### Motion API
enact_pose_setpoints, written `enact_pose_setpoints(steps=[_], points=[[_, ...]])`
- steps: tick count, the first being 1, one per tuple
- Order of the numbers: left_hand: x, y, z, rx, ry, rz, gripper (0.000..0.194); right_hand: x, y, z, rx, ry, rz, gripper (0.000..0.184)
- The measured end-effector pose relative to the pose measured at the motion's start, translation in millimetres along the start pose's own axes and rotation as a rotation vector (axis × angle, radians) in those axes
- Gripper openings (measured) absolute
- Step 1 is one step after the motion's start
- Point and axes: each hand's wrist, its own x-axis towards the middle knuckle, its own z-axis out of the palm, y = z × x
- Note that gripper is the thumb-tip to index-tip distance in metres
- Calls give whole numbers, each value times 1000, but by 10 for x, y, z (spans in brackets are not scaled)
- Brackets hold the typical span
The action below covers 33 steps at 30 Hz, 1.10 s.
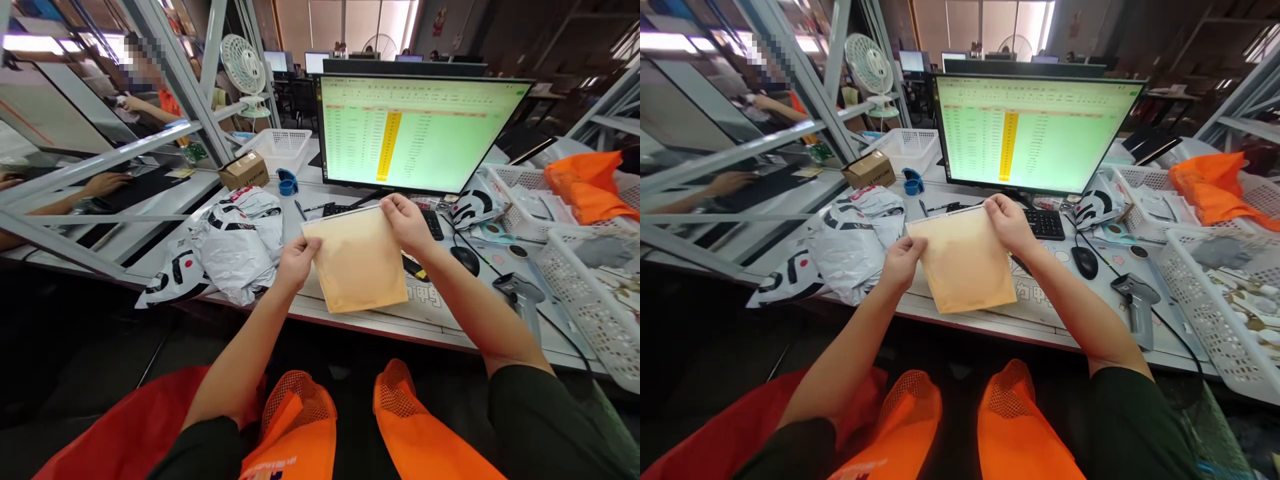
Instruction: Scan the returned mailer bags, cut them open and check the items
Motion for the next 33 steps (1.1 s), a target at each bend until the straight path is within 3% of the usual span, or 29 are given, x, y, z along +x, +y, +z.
enact_pose_setpoints(steps=[4,8,13,15,17,18,20,22,24,29,33], points=[[75,201,248,-205,-3,-49,57,108,-26,-82,307,22,186,55],[6,214,353,-233,63,18,57,17,3,-78,439,68,205,52],[35,127,342,-181,148,69,55,-127,48,-52,449,13,191,44],[63,176,309,-43,196,188,52,-175,35,-58,356,24,133,40],[81,320,300,220,252,430,51,-220,-20,-54,179,10,51,38],[87,420,316,377,234,558,50,-240,-60,-43,68,-15,0,37],[101,636,396,650,44,722,40,-275,-140,-4,-140,-100,-117,34],[128,809,522,791,-210,732,28,-301,-192,44,-284,-179,-215,31],[172,898,650,853,-344,673,24,-321,-201,78,-352,-202,-258,31],[244,863,793,1051,-373,703,25,-382,-136,39,-347,-141,-231,31],[190,841,640,1269,-426,836,27,-439,-64,-149,-284,-8,-186,31]])
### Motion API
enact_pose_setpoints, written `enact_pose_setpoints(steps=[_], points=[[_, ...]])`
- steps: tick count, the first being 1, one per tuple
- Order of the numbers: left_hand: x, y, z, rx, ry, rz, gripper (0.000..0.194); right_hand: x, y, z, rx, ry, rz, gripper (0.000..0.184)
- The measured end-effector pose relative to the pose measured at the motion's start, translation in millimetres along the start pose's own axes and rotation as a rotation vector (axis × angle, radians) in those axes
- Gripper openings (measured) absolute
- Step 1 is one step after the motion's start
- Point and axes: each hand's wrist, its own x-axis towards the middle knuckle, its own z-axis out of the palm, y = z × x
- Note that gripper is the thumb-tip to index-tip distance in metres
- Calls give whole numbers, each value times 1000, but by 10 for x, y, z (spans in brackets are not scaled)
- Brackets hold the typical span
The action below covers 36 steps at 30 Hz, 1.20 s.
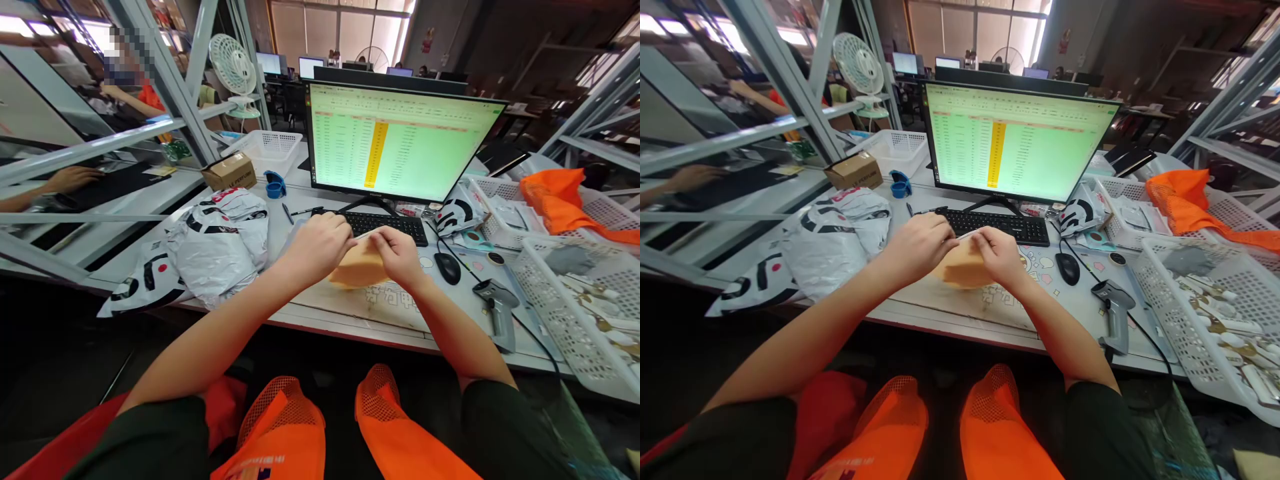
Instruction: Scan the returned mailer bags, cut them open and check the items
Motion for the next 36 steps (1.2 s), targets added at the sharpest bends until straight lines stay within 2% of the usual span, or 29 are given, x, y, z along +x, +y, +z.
enact_pose_setpoints(steps=[4,7,9,11,14,16,18,20,22,26,29,33,36], points=[[-244,-222,-112,65,-14,-4,25,-82,171,-179,95,221,192,39],[-354,-381,-62,-89,26,-104,23,-132,289,-153,216,286,284,41],[-394,-403,107,-346,71,-211,28,-146,360,-57,333,339,318,40],[-439,-339,378,-707,88,-330,42,-152,427,46,475,421,343,39],[-545,-139,830,-1149,-2,-499,63,-183,494,79,566,463,359,35],[-627,-3,1046,-1261,-54,-586,63,-225,495,-22,456,384,285,32],[-692,94,1151,-1248,-54,-624,61,-272,455,-189,223,244,124,28],[-722,148,1163,-1170,-40,-631,58,-308,387,-349,-37,94,-39,23],[-714,178,1130,-1106,-24,-636,56,-325,313,-445,-245,-7,-136,21],[-659,232,1064,-1052,0,-610,51,-341,188,-455,-494,-33,-216,21],[-663,256,1038,-969,12,-547,50,-353,100,-461,-523,-178,-222,22],[-735,229,1002,-931,-64,-394,47,-326,-27,-575,-433,-322,4,29],[-784,202,979,-928,-81,-310,48,-261,-130,-650,-560,-403,88,16]])
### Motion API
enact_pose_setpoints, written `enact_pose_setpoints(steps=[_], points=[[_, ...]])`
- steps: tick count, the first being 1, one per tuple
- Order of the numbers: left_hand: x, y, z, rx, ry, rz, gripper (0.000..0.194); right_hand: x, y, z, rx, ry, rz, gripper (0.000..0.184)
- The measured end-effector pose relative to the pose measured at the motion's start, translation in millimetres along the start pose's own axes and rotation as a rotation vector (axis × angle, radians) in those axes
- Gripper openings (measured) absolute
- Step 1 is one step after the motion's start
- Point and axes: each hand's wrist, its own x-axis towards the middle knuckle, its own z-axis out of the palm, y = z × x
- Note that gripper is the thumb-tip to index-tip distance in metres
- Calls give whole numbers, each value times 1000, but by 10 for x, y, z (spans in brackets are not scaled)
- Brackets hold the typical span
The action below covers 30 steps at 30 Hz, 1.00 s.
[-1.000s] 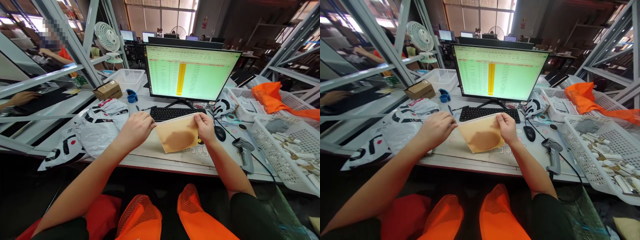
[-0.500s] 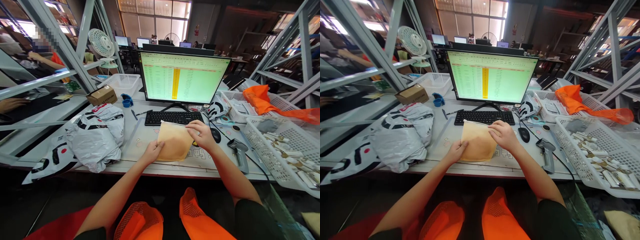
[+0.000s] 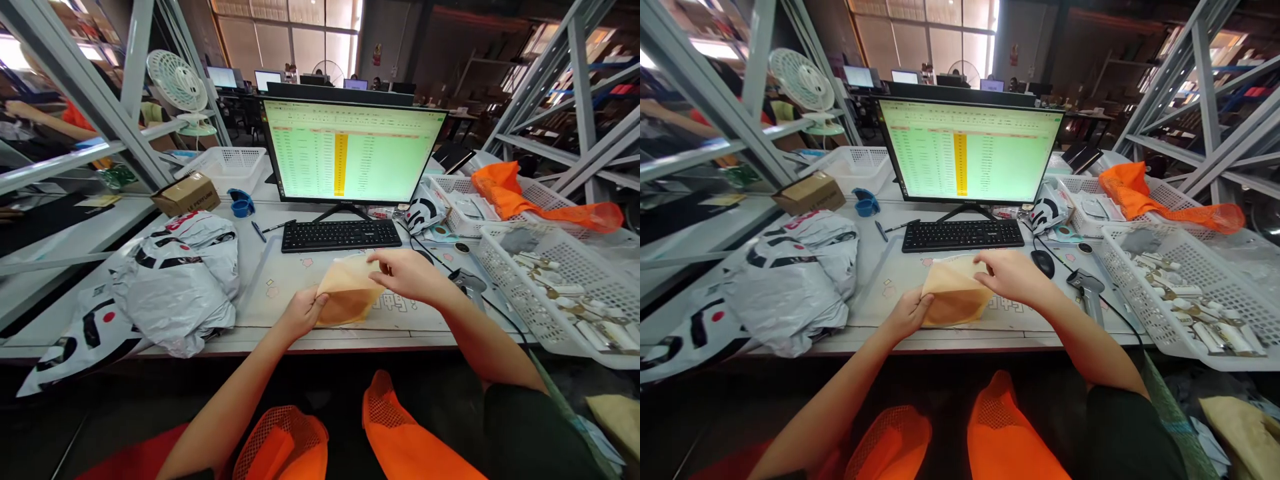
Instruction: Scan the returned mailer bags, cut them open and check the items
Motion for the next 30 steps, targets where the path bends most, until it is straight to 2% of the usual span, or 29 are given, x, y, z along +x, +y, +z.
enact_pose_setpoints(steps=[2,3,5,7,9,12,16,21,25,28,30], points=[[-17,-10,-10,0,5,12,49,36,-41,-74,-84,-66,-59,8],[-23,-17,-11,-5,16,-2,49,60,-57,-109,-90,-95,-110,15],[-33,-41,-6,-24,49,-62,51,111,-69,-184,-8,-142,-231,25],[-45,-78,6,-45,84,-128,53,153,-39,-268,161,-133,-305,27],[-62,-126,24,-63,109,-170,54,178,30,-341,339,-75,-240,25],[-88,-221,43,-101,137,-228,57,208,188,-361,600,13,-11,22],[-79,-364,19,-191,162,-339,63,321,438,-181,854,81,128,33],[-39,-432,-11,-345,93,-461,67,490,638,73,999,103,192,46],[-71,-443,47,-489,5,-558,67,507,646,78,1016,90,144,43],[-110,-483,100,-527,38,-604,60,474,677,-13,979,208,95,39],[-131,-514,110,-509,107,-593,59,435,764,-105,963,368,96,38]])
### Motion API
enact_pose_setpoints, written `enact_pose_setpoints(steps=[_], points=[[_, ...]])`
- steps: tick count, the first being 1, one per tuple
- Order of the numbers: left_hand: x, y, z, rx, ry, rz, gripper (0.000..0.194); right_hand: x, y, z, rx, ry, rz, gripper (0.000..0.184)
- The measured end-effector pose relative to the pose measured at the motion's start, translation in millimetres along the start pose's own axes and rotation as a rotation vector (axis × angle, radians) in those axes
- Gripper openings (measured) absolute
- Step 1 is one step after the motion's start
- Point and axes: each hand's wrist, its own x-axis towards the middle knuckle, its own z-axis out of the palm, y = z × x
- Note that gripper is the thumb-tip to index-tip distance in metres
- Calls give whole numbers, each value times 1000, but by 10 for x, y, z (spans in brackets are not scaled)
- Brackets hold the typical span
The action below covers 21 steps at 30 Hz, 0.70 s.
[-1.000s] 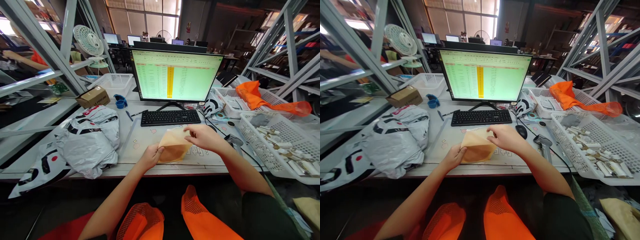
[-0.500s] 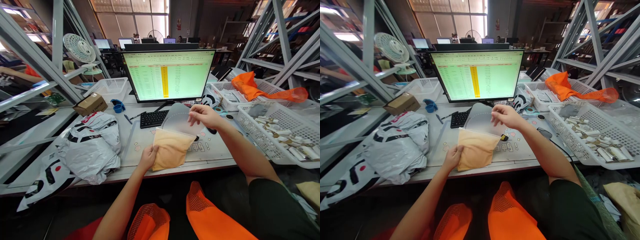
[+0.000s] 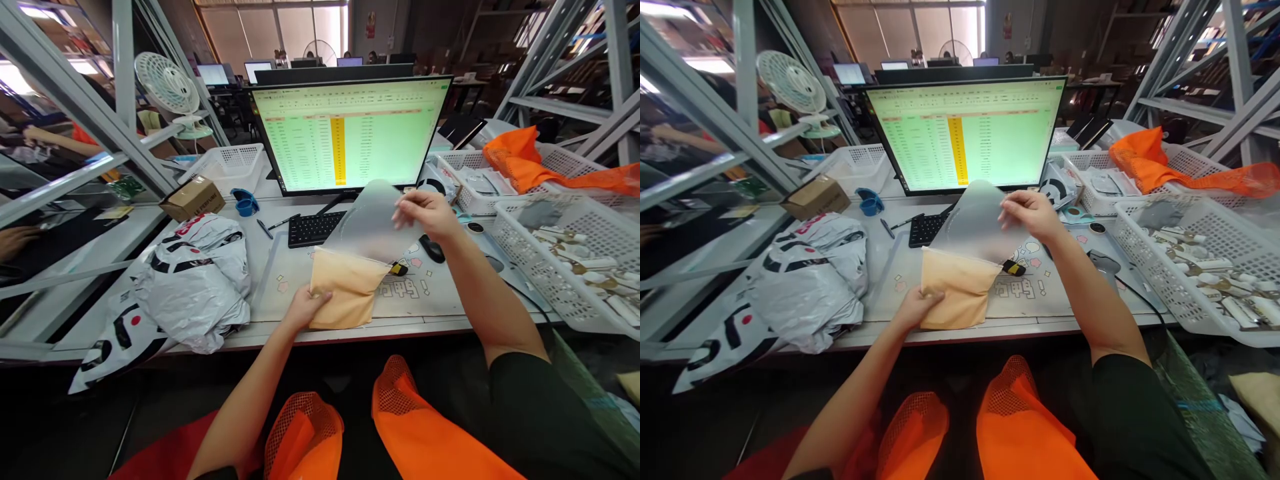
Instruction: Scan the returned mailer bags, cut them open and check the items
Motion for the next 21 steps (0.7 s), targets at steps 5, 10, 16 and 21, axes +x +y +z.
enact_pose_setpoints(steps=[5,10,16,21], points=[[-40,-32,-132,-18,257,132,66,-65,94,-433,84,514,-79,37],[-256,-103,-383,142,644,434,42,-422,626,-351,-71,500,268,49],[-674,-314,-494,674,302,1123,39,-824,1183,96,-326,283,468,48],[-938,-470,-321,925,28,850,32,-1303,925,358,-777,236,173,44]])
